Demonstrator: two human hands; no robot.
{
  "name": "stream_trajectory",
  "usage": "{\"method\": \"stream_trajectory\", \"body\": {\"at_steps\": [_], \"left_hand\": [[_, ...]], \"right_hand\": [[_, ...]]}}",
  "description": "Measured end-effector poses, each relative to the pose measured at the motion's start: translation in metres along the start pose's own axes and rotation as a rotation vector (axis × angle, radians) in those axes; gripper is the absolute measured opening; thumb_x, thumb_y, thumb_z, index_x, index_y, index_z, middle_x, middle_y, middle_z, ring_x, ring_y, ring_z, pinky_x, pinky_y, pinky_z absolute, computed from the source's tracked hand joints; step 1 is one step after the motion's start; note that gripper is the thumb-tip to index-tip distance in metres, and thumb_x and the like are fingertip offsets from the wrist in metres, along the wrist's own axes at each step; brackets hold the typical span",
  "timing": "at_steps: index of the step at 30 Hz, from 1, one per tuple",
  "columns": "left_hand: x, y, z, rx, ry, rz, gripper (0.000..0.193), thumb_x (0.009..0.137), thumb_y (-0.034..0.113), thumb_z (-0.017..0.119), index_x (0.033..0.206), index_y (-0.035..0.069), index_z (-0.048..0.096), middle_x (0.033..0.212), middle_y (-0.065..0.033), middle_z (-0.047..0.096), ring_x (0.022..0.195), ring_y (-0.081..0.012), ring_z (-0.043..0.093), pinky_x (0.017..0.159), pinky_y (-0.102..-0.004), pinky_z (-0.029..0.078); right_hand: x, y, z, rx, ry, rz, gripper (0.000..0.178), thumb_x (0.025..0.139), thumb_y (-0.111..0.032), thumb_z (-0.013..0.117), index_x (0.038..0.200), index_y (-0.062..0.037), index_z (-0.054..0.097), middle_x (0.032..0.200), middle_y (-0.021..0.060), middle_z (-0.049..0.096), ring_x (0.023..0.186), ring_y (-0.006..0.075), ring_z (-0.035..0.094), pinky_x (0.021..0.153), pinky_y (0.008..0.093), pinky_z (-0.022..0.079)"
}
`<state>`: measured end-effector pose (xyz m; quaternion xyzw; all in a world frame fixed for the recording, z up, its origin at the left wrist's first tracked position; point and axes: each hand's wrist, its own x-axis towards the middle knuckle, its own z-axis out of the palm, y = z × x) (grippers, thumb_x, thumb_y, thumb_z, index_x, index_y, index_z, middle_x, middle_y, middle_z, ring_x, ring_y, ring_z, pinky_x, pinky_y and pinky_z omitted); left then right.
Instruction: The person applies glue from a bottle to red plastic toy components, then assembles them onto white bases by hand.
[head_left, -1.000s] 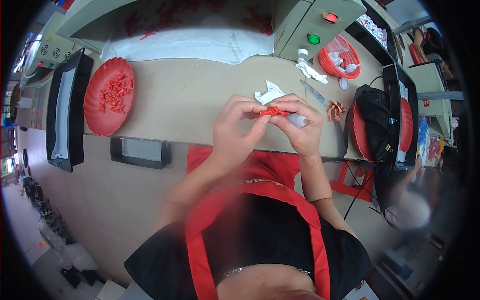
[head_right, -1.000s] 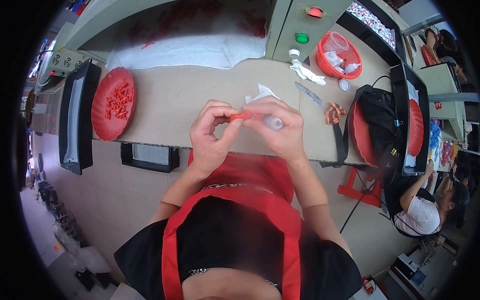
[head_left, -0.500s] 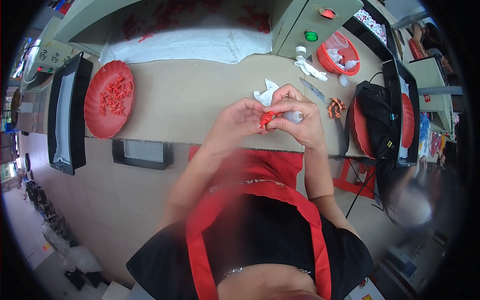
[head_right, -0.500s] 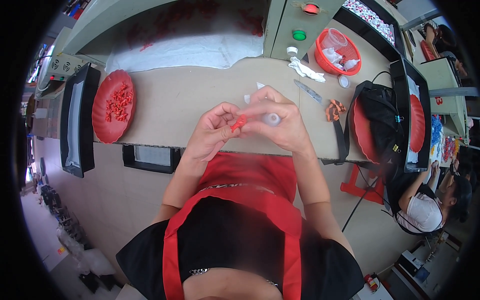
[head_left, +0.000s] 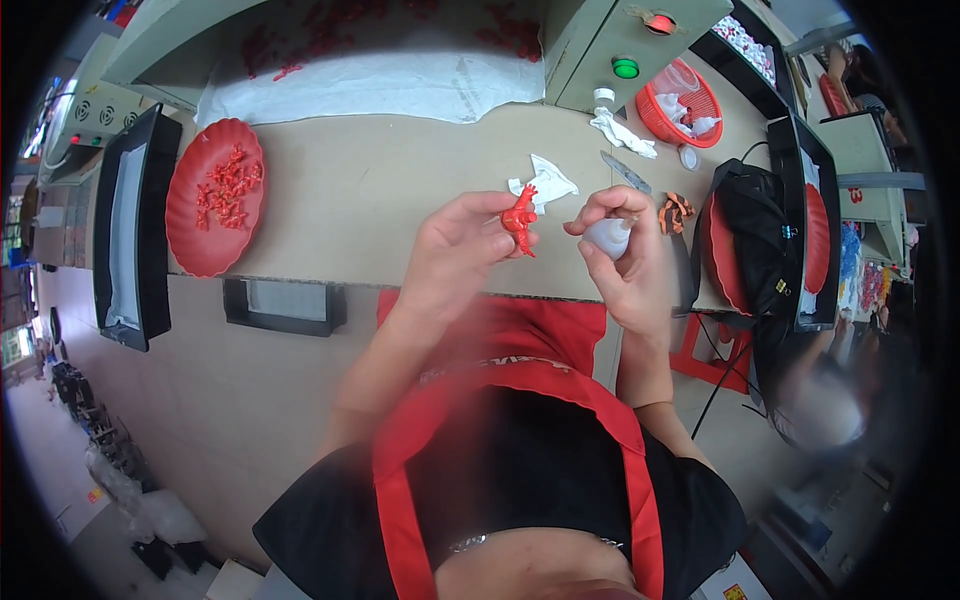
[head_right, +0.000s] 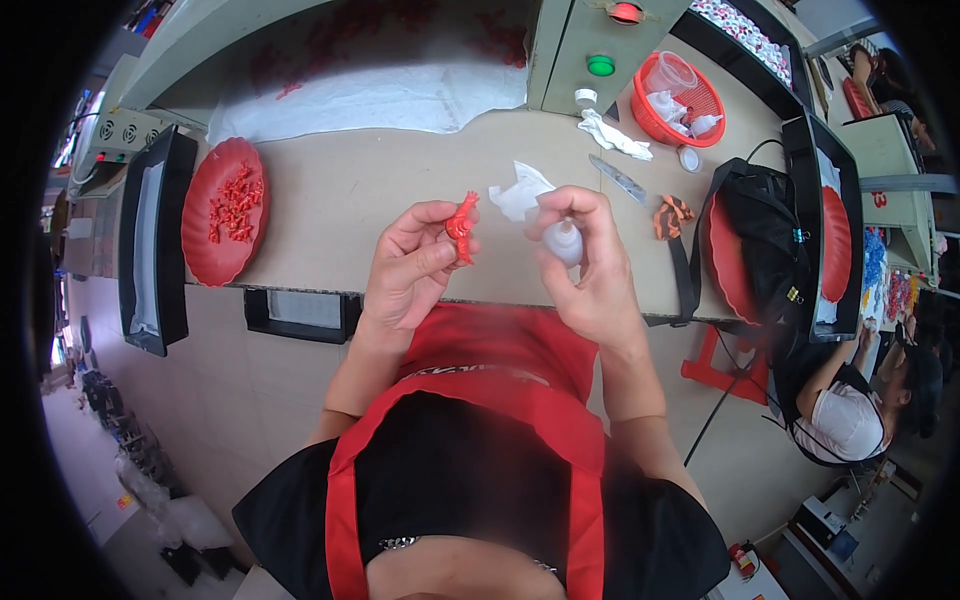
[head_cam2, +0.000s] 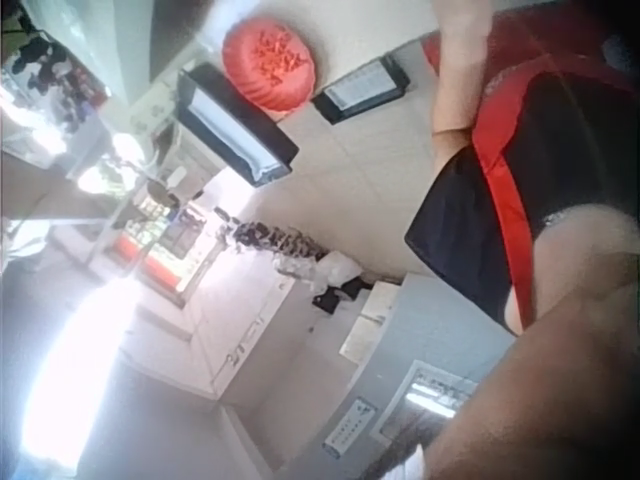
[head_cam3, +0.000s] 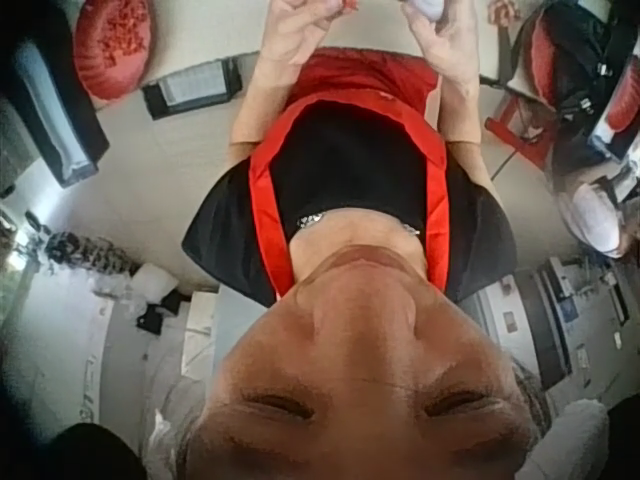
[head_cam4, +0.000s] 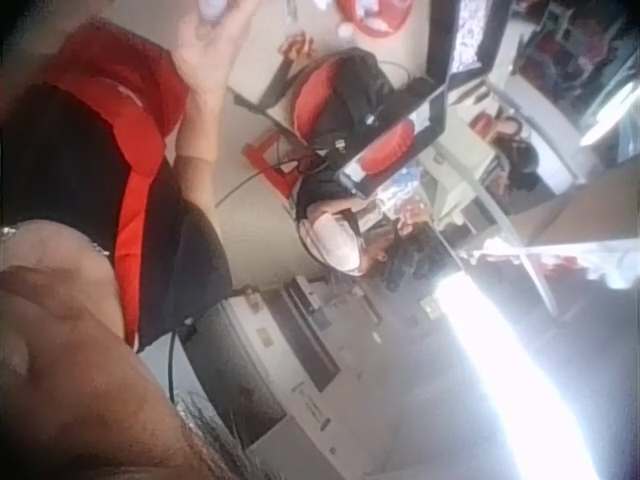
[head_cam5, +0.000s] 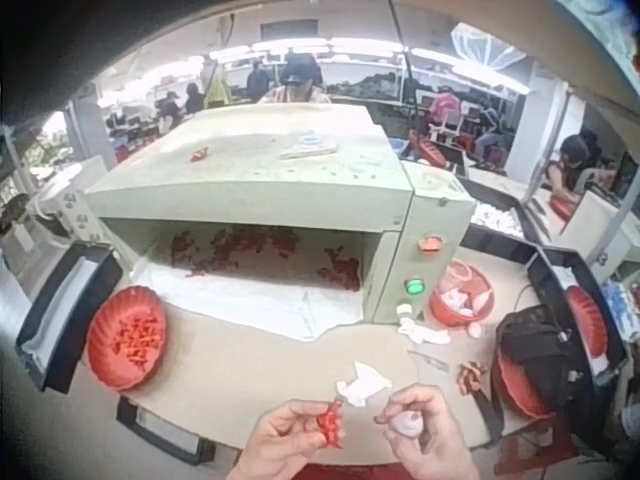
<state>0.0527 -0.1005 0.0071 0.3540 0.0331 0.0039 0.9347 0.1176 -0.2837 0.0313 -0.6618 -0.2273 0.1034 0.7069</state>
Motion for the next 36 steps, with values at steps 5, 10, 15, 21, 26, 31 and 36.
{"method": "stream_trajectory", "body": {"at_steps": [5,10,15,21,26,31,36], "left_hand": [[0.002,-0.005,-0.018,-0.396,-0.102,-0.176,0.050,0.078,-0.002,0.066,0.125,0.002,0.049,0.122,-0.0200,0.050,0.093,-0.0196,0.058,0.082,-0.0219,0.051],[0.001,-0.005,-0.015,-0.467,-0.111,-0.250,0.052,0.076,0.001,0.067,0.124,-0.001,0.049,0.120,-0.0163,0.051,0.092,-0.0173,0.056,0.081,-0.0219,0.049],[-0.002,0.001,-0.006,-0.255,-0.091,-0.195,0.049,0.075,-0.002,0.063,0.123,-0.002,0.050,0.113,-0.0118,0.056,0.092,-0.0158,0.057,0.080,-0.0227,0.047],[-0.008,0.008,0.009,0.098,-0.007,0.029,0.053,0.072,-0.007,0.067,0.122,-0.006,0.048,0.119,-0.0174,0.055,0.094,-0.0176,0.059,0.081,-0.0271,0.049],[-0.008,0.008,0.012,0.129,0.036,0.099,0.052,0.072,-0.011,0.064,0.121,-0.008,0.047,0.112,-0.0152,0.057,0.096,-0.0182,0.059,0.080,-0.0282,0.050],[-0.009,0.009,0.013,0.149,0.031,0.114,0.053,0.071,-0.012,0.064,0.121,-0.008,0.048,0.112,-0.0152,0.057,0.097,-0.0186,0.059,0.080,-0.0285,0.050],[-0.009,0.009,0.012,0.166,0.028,0.115,0.053,0.071,-0.012,0.064,0.121,-0.008,0.048,0.115,-0.0158,0.056,0.099,-0.0197,0.059,0.080,-0.0290,0.051]], "right_hand": [[-0.006,-0.018,-0.003,0.060,0.069,0.067,0.041,0.071,0.008,0.065,0.108,0.0013,0.048,0.097,0.0080,0.059,0.086,0.0129,0.059,0.075,0.0228,0.045],[-0.006,-0.031,-0.005,-0.269,0.035,-0.332,0.034,0.064,-0.006,0.074,0.094,0.0010,0.058,0.082,0.0125,0.065,0.070,0.0171,0.064,0.062,0.0252,0.049],[-0.010,-0.033,0.000,-0.310,0.043,-0.464,0.034,0.064,-0.008,0.070,0.093,0.0021,0.058,0.076,0.0137,0.065,0.061,0.0210,0.064,0.056,0.0259,0.049],[-0.015,-0.041,-0.001,-0.451,-0.045,-0.430,0.035,0.070,-0.020,0.067,0.094,0.0041,0.057,0.077,0.0158,0.061,0.060,0.0201,0.057,0.057,0.0272,0.046],[-0.013,-0.039,0.000,-0.429,-0.068,-0.487,0.030,0.070,-0.013,0.065,0.093,0.0053,0.056,0.072,0.0157,0.060,0.055,0.0194,0.054,0.051,0.0270,0.042],[-0.011,-0.039,0.002,-0.407,-0.083,-0.478,0.028,0.070,-0.010,0.064,0.092,0.0057,0.056,0.069,0.0152,0.060,0.053,0.0193,0.053,0.050,0.0271,0.041],[-0.008,-0.040,0.003,-0.413,-0.088,-0.481,0.027,0.070,-0.009,0.063,0.091,0.0059,0.056,0.068,0.0150,0.060,0.051,0.0188,0.052,0.048,0.0266,0.039]]}}
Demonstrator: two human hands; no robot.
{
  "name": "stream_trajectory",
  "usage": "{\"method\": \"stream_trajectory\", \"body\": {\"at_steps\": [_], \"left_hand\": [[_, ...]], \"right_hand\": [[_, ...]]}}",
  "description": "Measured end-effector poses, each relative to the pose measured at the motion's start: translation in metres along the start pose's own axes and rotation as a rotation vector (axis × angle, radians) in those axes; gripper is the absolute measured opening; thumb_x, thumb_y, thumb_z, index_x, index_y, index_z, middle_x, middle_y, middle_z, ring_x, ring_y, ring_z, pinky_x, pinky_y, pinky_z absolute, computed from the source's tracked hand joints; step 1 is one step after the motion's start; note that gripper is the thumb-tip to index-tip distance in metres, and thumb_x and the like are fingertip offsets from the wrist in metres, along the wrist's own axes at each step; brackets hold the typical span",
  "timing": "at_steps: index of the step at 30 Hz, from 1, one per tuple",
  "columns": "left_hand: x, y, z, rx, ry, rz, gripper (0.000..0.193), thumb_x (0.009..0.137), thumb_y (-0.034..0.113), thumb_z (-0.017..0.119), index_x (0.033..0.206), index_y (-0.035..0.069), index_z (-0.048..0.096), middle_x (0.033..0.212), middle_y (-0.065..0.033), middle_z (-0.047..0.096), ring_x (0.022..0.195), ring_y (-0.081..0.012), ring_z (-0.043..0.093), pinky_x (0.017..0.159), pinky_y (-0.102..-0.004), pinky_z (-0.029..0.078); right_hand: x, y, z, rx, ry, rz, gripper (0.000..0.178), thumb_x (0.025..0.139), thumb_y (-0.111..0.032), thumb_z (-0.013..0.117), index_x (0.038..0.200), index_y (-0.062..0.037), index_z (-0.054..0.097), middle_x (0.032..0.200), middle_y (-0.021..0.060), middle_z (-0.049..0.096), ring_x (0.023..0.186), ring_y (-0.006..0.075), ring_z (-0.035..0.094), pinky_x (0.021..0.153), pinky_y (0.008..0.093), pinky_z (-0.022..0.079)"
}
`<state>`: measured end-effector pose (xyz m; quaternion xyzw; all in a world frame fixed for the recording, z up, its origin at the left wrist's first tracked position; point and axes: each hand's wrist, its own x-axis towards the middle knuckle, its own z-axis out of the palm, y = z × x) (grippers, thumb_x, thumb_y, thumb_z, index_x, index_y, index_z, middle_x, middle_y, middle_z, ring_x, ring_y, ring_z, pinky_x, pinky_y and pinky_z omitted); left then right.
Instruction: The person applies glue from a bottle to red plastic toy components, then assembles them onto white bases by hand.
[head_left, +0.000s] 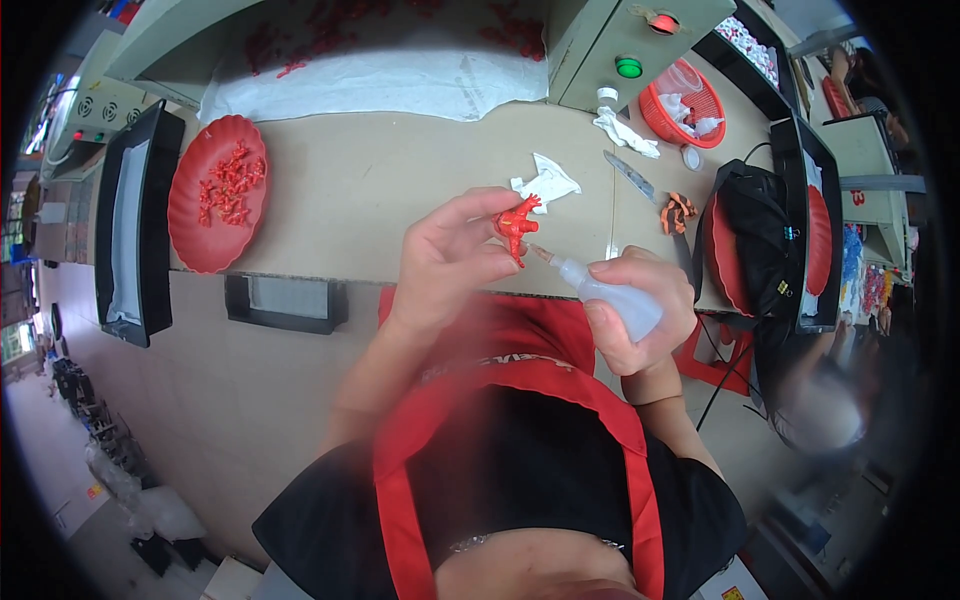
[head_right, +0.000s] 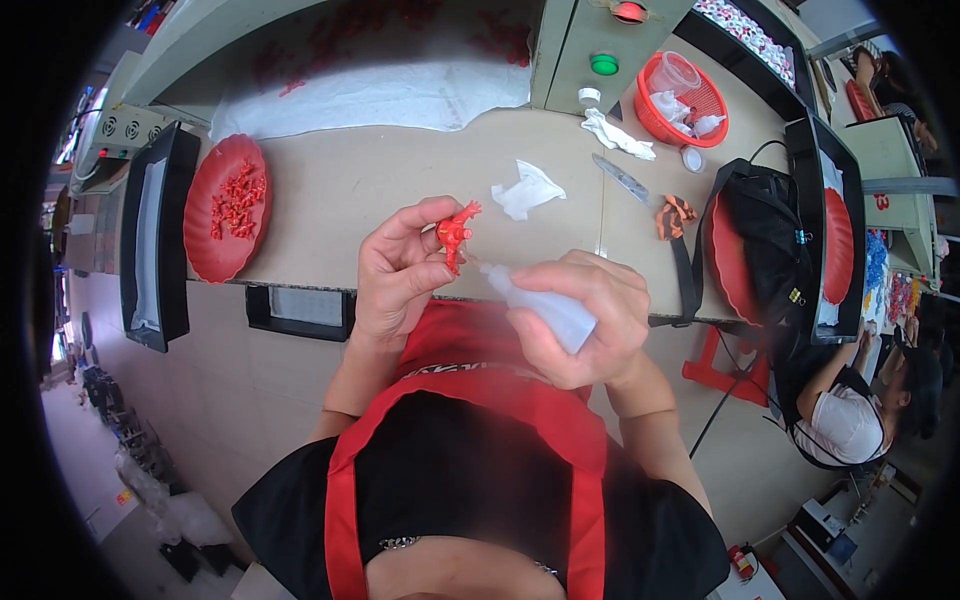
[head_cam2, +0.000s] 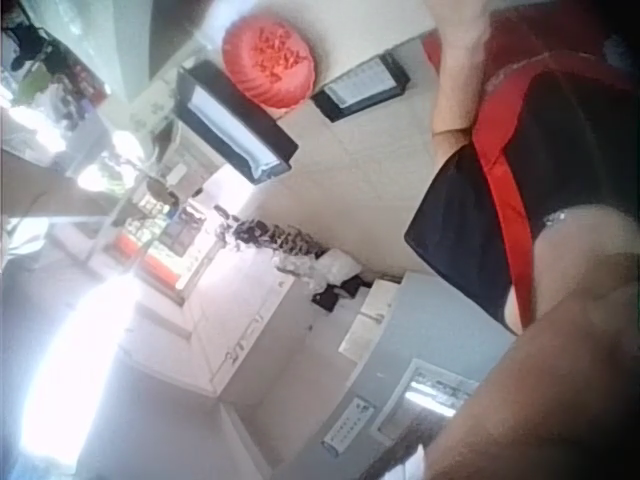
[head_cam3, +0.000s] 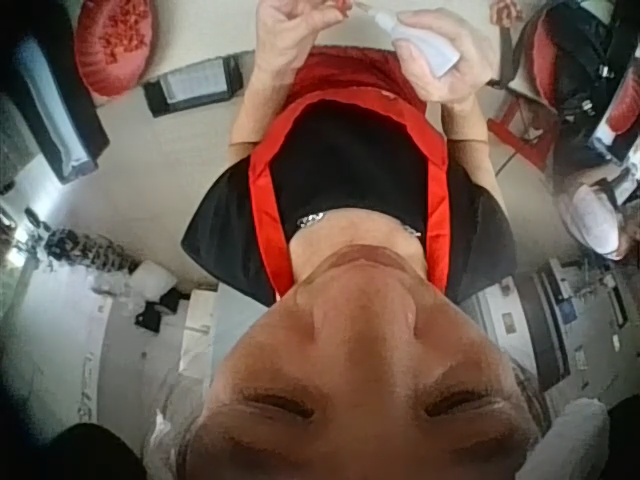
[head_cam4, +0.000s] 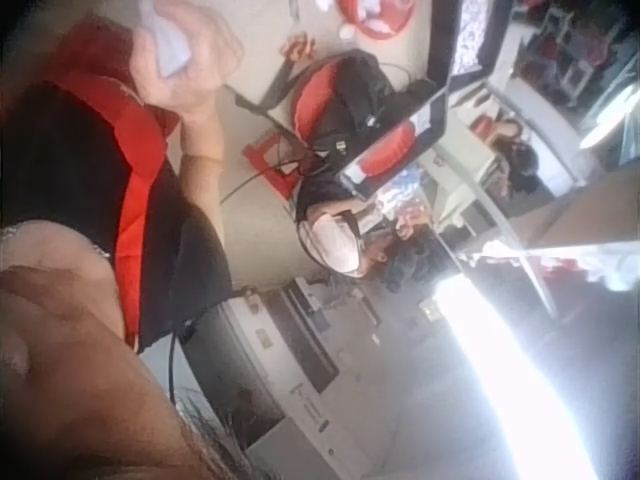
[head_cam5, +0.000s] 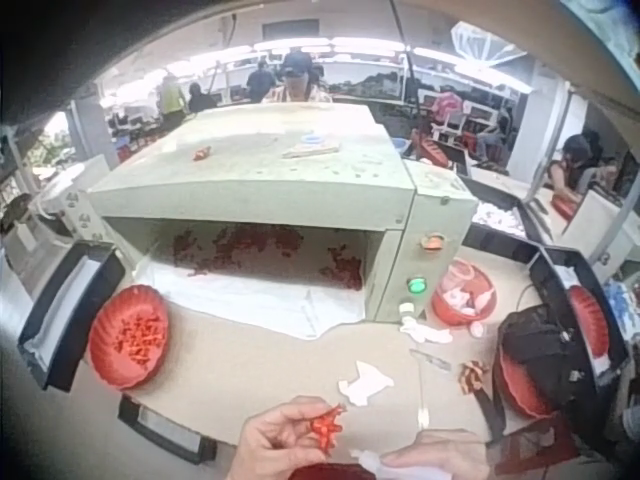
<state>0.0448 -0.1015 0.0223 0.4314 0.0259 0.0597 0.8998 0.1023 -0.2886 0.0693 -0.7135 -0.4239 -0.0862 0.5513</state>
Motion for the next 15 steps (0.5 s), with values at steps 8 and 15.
{"method": "stream_trajectory", "body": {"at_steps": [8,15], "left_hand": [[-0.0006,0.0009,-0.0003,0.008,-0.003,0.002,0.053,0.069,-0.012,0.065,0.120,-0.008,0.049,0.119,-0.0159,0.053,0.101,-0.0215,0.058,0.082,-0.0309,0.052],[-0.0003,-0.0007,-0.0026,0.014,-0.012,0.016,0.053,0.070,-0.012,0.065,0.120,-0.008,0.049,0.120,-0.0159,0.052,0.102,-0.0221,0.058,0.082,-0.0318,0.052]], "right_hand": [[0.0010,0.0002,0.0022,0.003,0.011,-0.012,0.024,0.069,-0.007,0.062,0.089,0.0059,0.057,0.066,0.0147,0.059,0.050,0.0178,0.051,0.047,0.0260,0.039],[0.0004,-0.0011,0.0041,0.002,0.023,0.019,0.024,0.070,-0.008,0.061,0.089,0.0048,0.058,0.064,0.0141,0.058,0.050,0.0180,0.052,0.048,0.0257,0.040]]}}
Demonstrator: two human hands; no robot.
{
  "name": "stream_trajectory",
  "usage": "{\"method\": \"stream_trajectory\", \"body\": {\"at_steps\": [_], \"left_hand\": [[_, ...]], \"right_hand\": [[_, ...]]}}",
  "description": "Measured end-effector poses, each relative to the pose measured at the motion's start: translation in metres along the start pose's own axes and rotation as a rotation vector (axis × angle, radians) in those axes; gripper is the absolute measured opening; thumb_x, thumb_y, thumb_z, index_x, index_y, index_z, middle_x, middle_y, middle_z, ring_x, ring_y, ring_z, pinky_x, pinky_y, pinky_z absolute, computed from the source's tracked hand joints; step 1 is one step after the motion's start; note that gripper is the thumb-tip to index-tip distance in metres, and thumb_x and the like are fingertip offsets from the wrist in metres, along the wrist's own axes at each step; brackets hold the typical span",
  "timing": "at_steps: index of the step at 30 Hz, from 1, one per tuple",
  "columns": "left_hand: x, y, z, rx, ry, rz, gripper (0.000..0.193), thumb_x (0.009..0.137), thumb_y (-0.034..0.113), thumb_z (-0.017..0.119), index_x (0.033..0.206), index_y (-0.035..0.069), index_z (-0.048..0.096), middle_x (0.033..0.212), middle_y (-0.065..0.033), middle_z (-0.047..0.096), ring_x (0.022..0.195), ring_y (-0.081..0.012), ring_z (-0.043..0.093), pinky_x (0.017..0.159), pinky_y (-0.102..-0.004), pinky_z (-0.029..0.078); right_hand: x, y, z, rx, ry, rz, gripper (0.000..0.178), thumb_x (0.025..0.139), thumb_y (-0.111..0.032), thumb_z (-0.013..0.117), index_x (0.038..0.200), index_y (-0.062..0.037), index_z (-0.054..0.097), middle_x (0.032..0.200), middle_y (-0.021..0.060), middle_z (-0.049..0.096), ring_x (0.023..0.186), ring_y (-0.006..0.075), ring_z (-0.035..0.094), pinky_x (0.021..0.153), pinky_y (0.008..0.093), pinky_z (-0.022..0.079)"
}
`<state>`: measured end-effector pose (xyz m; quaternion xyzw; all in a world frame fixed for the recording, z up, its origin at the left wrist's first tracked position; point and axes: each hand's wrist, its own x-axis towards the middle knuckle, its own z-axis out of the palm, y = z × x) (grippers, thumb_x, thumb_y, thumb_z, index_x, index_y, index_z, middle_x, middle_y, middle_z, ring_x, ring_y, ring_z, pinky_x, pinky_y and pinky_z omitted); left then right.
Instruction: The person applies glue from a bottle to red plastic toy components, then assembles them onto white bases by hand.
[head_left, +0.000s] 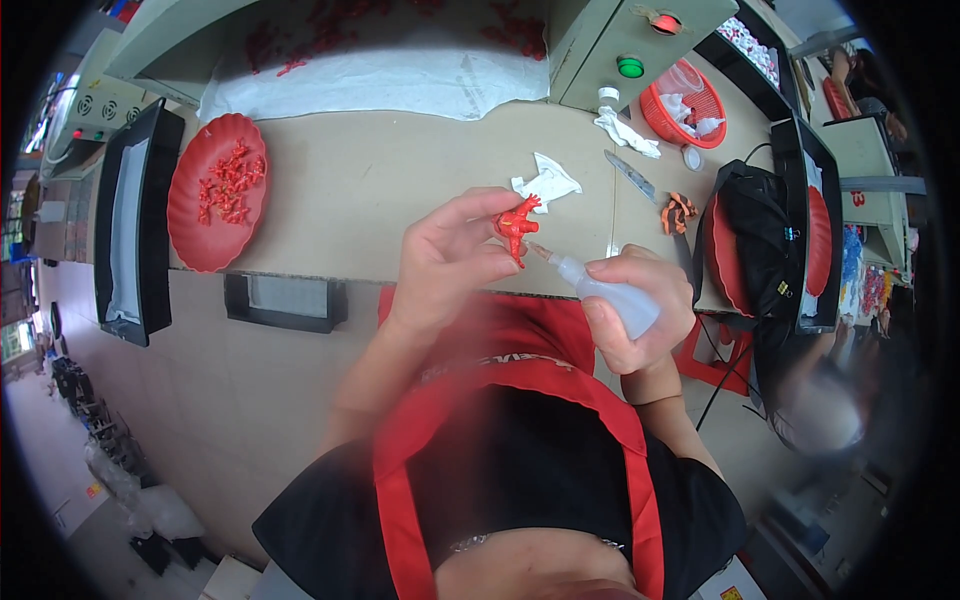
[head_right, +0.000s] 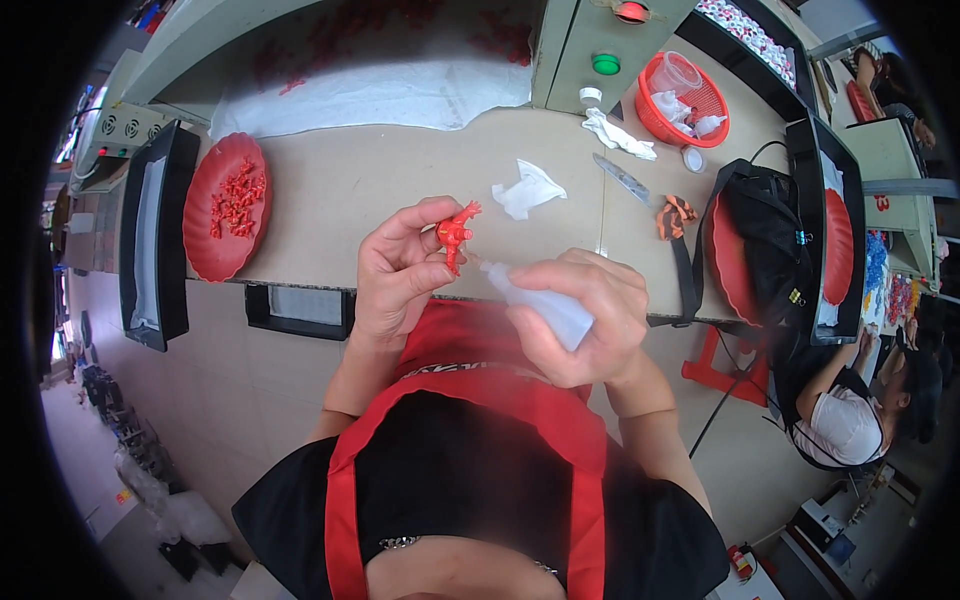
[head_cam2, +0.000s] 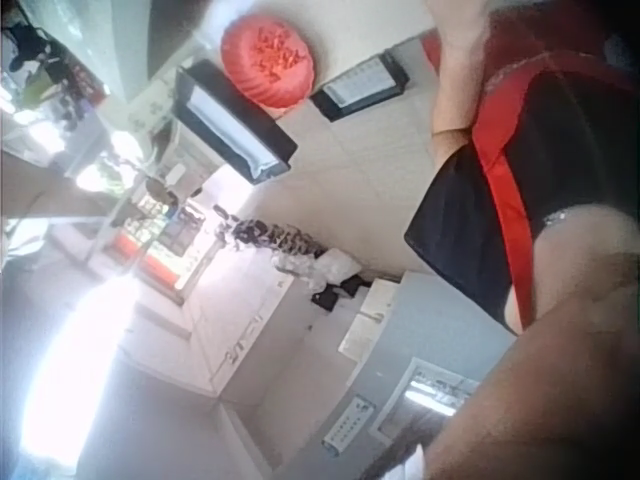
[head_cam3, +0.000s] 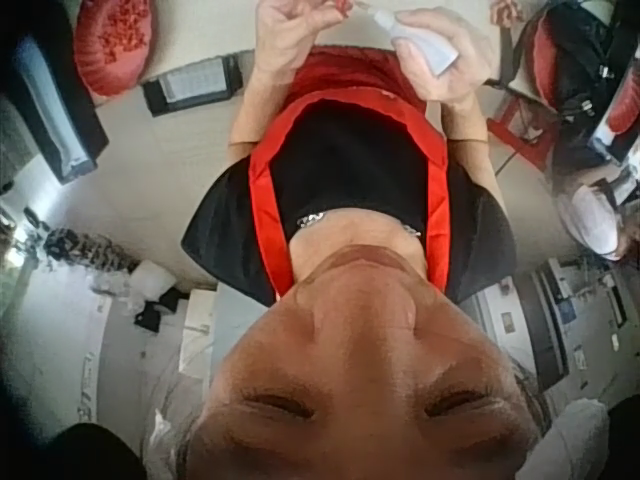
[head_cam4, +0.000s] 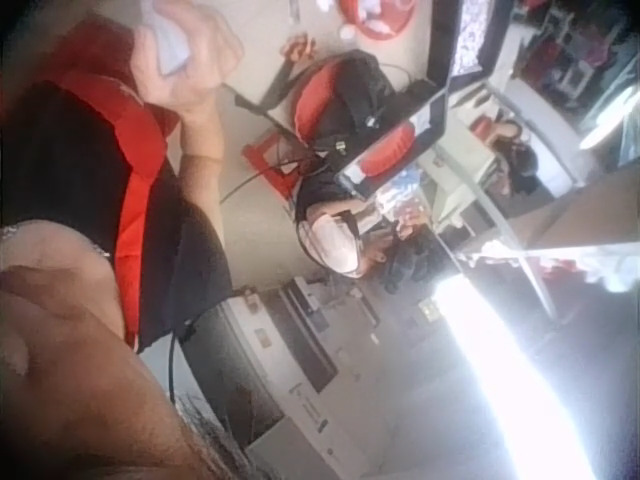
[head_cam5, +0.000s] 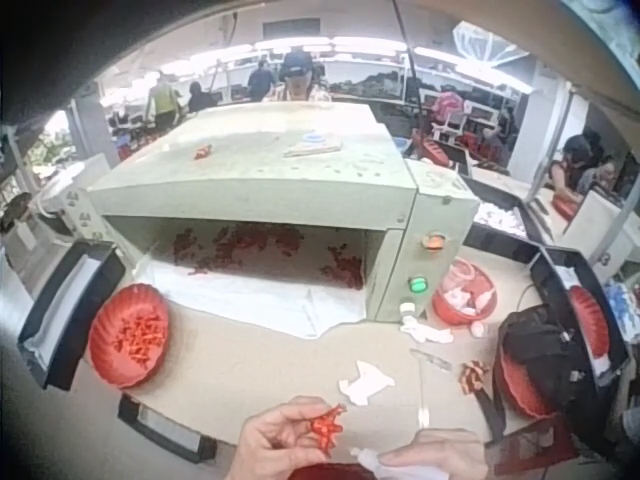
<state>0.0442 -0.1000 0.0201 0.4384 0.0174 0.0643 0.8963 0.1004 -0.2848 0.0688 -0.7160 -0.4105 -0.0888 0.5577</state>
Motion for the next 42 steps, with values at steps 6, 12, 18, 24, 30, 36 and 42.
{"method": "stream_trajectory", "body": {"at_steps": [6,12,18,24,30,36,42], "left_hand": [[0.000,0.000,0.000,0.006,-0.004,0.012,0.052,0.070,-0.013,0.064,0.120,-0.008,0.049,0.120,-0.0160,0.052,0.102,-0.0223,0.058,0.083,-0.0325,0.052],[-0.001,-0.001,-0.001,0.007,0.000,0.003,0.051,0.071,-0.014,0.063,0.120,-0.008,0.049,0.120,-0.0165,0.052,0.103,-0.0226,0.058,0.084,-0.0332,0.051],[0.000,0.000,0.000,-0.002,0.000,0.000,0.051,0.071,-0.014,0.062,0.120,-0.008,0.049,0.121,-0.0164,0.052,0.103,-0.0224,0.058,0.084,-0.0328,0.051],[0.001,-0.001,0.004,0.006,0.074,-0.011,0.042,0.078,-0.008,0.060,0.120,-0.006,0.050,0.110,-0.0147,0.058,0.099,-0.0218,0.060,0.081,-0.0299,0.051],[0.007,-0.010,0.008,-0.132,0.311,-0.068,0.022,0.090,0.001,0.052,0.111,-0.003,0.055,0.103,-0.0141,0.062,0.089,-0.0210,0.064,0.077,-0.0264,0.052],[0.006,-0.008,0.017,-0.067,0.322,-0.084,0.016,0.088,0.004,0.054,0.103,-0.001,0.058,0.103,-0.0106,0.061,0.091,-0.0156,0.060,0.081,-0.0293,0.049],[0.008,-0.006,0.009,-0.142,0.290,-0.178,0.014,0.085,0.003,0.058,0.099,0.002,0.059,0.097,-0.0084,0.062,0.090,-0.0154,0.059,0.080,-0.0301,0.049]], "right_hand": [[0.003,0.001,-0.004,-0.017,-0.046,-0.037,0.028,0.062,0.003,0.065,0.088,0.0032,0.057,0.069,0.0121,0.063,0.051,0.0205,0.058,0.048,0.0274,0.045],[0.004,0.002,-0.003,-0.014,-0.054,-0.049,0.028,0.061,0.003,0.065,0.088,0.0032,0.057,0.069,0.0122,0.062,0.051,0.0209,0.057,0.048,0.0275,0.045],[0.002,0.002,-0.002,-0.012,-0.038,-0.027,0.027,0.061,0.003,0.064,0.088,0.0031,0.058,0.068,0.0122,0.062,0.051,0.0213,0.058,0.048,0.0273,0.046],[-0.001,-0.003,-0.001,-0.095,0.111,0.110,0.020,0.067,0.001,0.064,0.086,0.0036,0.059,0.071,0.0119,0.064,0.057,0.0173,0.061,0.053,0.0262,0.049],[-0.010,0.022,0.024,0.683,0.254,0.755,0.033,0.076,0.008,0.056,0.107,0.0011,0.048,0.098,0.0139,0.060,0.075,0.0165,0.062,0.066,0.0263,0.052],[-0.011,0.029,0.036,0.581,0.091,0.730,0.026,0.076,0.004,0.066,0.100,0.0003,0.056,0.092,0.0079,0.062,0.079,0.0132,0.059,0.070,0.0248,0.048],[-0.009,0.037,0.037,0.315,0.086,0.430,0.010,0.078,0.009,0.063,0.086,0.0045,0.059,0.087,0.0084,0.058,0.074,0.0126,0.056,0.063,0.0234,0.047]]}}
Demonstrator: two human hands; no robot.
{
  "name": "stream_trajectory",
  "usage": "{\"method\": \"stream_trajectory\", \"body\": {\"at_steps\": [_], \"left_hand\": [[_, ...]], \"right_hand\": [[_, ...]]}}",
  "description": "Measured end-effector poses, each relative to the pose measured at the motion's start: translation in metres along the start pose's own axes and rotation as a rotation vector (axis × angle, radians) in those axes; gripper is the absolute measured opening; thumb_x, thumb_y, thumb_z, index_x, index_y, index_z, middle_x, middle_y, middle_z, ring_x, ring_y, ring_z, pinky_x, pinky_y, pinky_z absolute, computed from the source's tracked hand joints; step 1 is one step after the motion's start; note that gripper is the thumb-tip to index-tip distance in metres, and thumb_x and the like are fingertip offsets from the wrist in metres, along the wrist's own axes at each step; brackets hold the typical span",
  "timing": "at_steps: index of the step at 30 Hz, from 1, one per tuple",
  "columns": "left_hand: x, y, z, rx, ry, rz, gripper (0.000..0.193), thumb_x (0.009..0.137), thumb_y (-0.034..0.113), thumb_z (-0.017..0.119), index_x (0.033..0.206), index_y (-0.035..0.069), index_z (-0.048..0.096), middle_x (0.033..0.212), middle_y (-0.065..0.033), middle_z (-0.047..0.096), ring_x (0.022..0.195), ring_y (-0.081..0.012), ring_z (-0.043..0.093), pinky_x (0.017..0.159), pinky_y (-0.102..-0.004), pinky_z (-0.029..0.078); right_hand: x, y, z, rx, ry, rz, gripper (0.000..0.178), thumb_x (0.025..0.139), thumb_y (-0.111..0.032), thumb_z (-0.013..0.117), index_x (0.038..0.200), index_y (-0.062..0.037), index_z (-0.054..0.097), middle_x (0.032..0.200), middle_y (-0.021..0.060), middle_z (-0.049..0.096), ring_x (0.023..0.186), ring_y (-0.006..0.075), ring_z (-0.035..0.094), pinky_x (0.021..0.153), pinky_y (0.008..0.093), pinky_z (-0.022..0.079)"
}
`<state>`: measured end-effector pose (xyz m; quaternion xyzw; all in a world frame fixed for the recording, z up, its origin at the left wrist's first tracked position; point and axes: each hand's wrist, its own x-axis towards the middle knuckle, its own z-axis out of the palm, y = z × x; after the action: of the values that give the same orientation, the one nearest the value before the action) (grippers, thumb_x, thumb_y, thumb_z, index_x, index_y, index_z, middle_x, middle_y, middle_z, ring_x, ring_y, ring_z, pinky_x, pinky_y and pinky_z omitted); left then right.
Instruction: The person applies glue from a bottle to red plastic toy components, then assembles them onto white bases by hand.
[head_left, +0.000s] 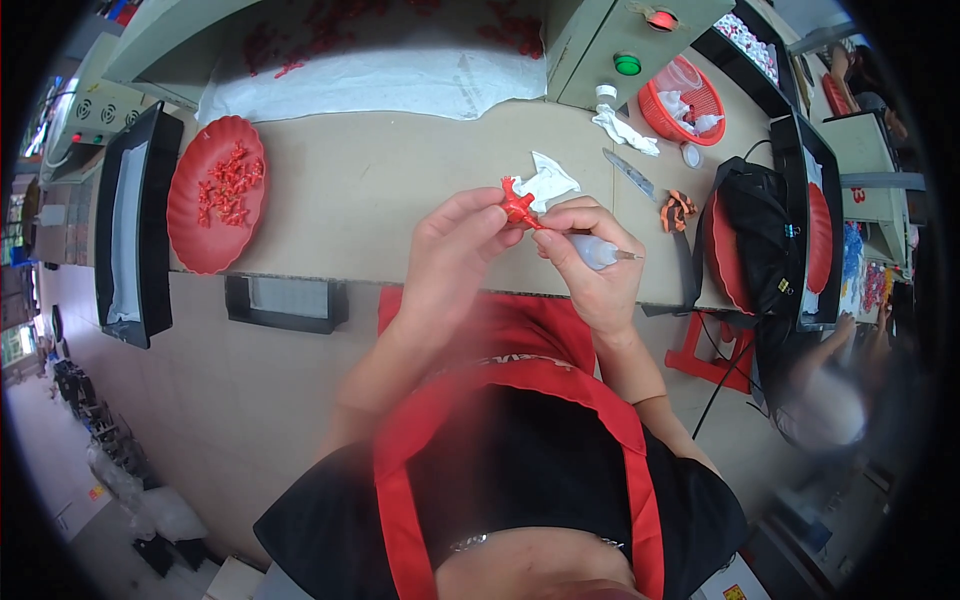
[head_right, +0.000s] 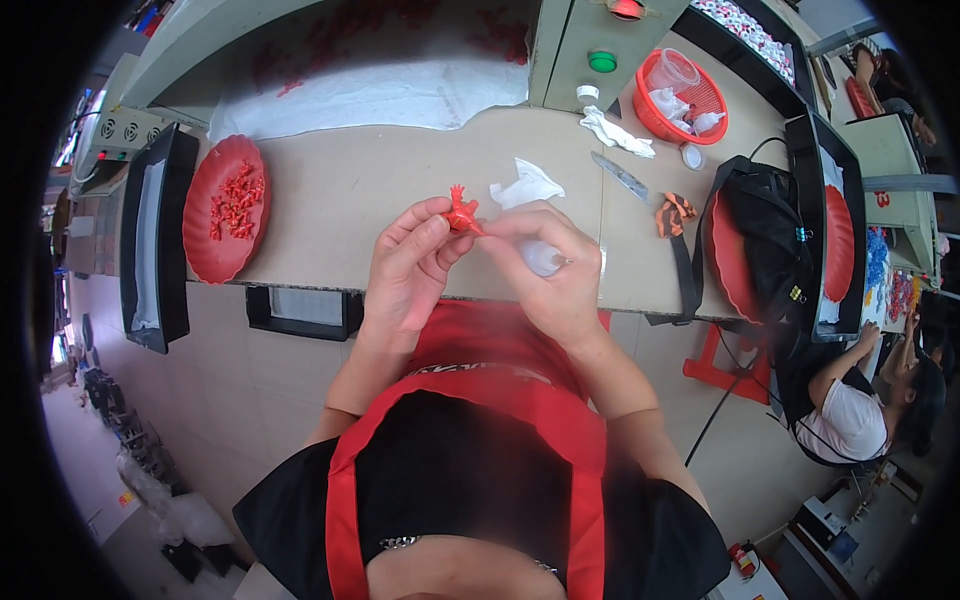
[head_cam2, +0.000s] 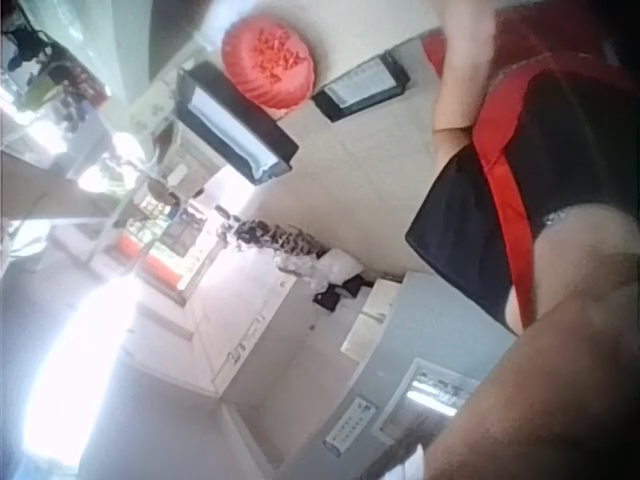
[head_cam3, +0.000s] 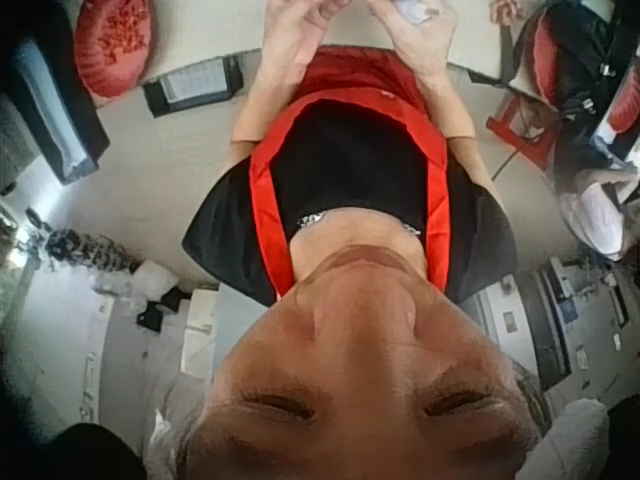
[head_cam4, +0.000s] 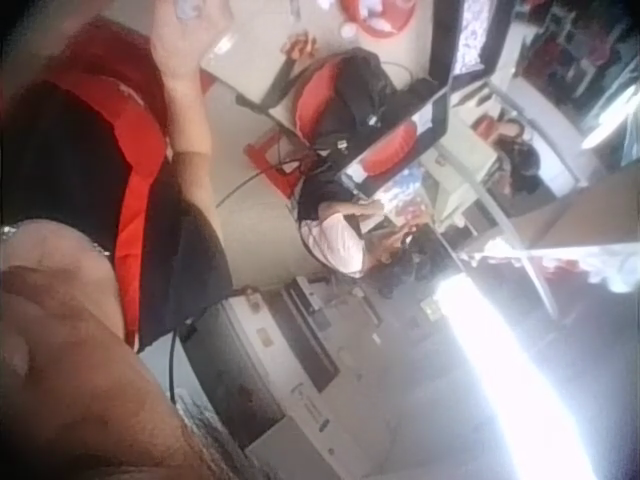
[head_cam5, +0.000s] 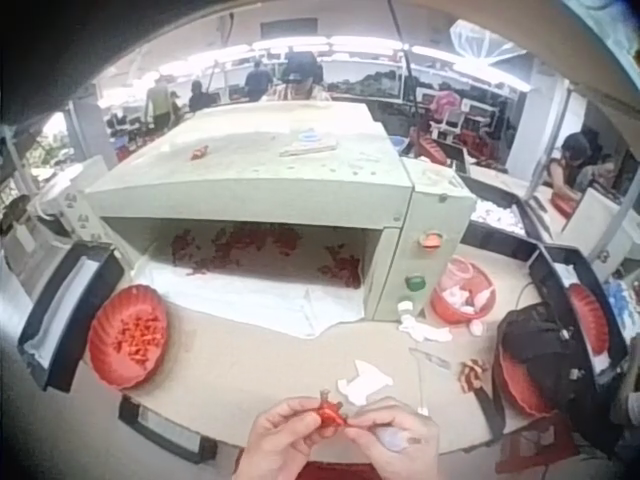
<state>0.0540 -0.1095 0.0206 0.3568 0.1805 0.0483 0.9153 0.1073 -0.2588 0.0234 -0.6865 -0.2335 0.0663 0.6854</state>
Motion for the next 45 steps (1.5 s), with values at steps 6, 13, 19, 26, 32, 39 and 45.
{"method": "stream_trajectory", "body": {"at_steps": [6,13,19,26,32,39,45], "left_hand": [[0.008,-0.004,-0.010,-0.090,-0.075,-0.129,0.008,0.084,0.004,0.061,0.090,0.007,0.058,0.096,-0.0077,0.063,0.088,-0.0157,0.060,0.081,-0.0309,0.048],[0.005,-0.003,-0.010,0.114,-0.103,0.008,0.015,0.082,0.001,0.062,0.078,0.010,0.050,0.090,-0.0099,0.065,0.083,-0.0141,0.061,0.078,-0.0293,0.048],[0.009,-0.005,-0.015,0.191,-0.088,0.060,0.016,0.082,0.000,0.062,0.077,0.009,0.050,0.090,-0.0111,0.065,0.080,-0.0141,0.061,0.075,-0.0286,0.049],[0.040,-0.007,-0.018,0.142,-0.141,0.013,0.016,0.082,0.001,0.063,0.077,0.010,0.051,0.089,-0.0100,0.065,0.084,-0.0157,0.063,0.077,-0.0281,0.050],[0.090,-0.017,-0.019,0.075,-0.171,-0.050,0.015,0.083,0.003,0.063,0.078,0.010,0.052,0.089,-0.0088,0.065,0.085,-0.0148,0.063,0.078,-0.0257,0.052],[0.129,-0.042,-0.041,0.036,-0.185,-0.046,0.016,0.082,0.001,0.063,0.077,0.009,0.051,0.089,-0.0094,0.065,0.084,-0.0148,0.063,0.079,-0.0268,0.052],[0.141,-0.039,-0.049,0.290,-0.182,0.008,0.017,0.082,0.000,0.063,0.076,0.009,0.050,0.087,-0.0097,0.064,0.081,-0.0151,0.063,0.074,-0.0272,0.051]], "right_hand": [[0.002,-0.002,-0.002,-0.081,-0.018,-0.069,0.011,0.076,0.008,0.066,0.085,0.0034,0.062,0.086,0.0091,0.060,0.076,0.0127,0.056,0.066,0.0230,0.045],[0.000,-0.004,-0.004,-0.065,-0.035,-0.057,0.011,0.074,0.008,0.067,0.083,0.0031,0.063,0.085,0.0094,0.061,0.077,0.0141,0.057,0.068,0.0243,0.045],[0.005,0.006,-0.005,-0.046,-0.073,-0.033,0.010,0.075,0.008,0.067,0.082,0.0028,0.062,0.089,0.0111,0.061,0.080,0.0151,0.058,0.070,0.0252,0.046],[0.028,0.022,-0.009,0.169,-0.103,-0.007,0.009,0.077,0.007,0.065,0.085,0.0032,0.062,0.102,0.0159,0.062,0.087,0.0187,0.062,0.076,0.0282,0.051],[0.055,0.054,-0.019,0.165,-0.081,0.032,0.006,0.080,0.007,0.062,0.084,0.0044,0.061,0.108,0.0183,0.059,0.082,0.0160,0.062,0.071,0.0254,0.052],[0.071,0.105,-0.029,0.160,-0.092,0.031,0.008,0.076,0.003,0.065,0.085,0.0025,0.064,0.103,0.0142,0.064,0.094,0.0192,0.061,0.082,0.0306,0.048],[0.076,0.115,-0.026,0.051,-0.069,-0.071,0.007,0.075,0.003,0.065,0.083,0.0017,0.064,0.103,0.0146,0.064,0.094,0.0229,0.061,0.082,0.0316,0.047]]}}
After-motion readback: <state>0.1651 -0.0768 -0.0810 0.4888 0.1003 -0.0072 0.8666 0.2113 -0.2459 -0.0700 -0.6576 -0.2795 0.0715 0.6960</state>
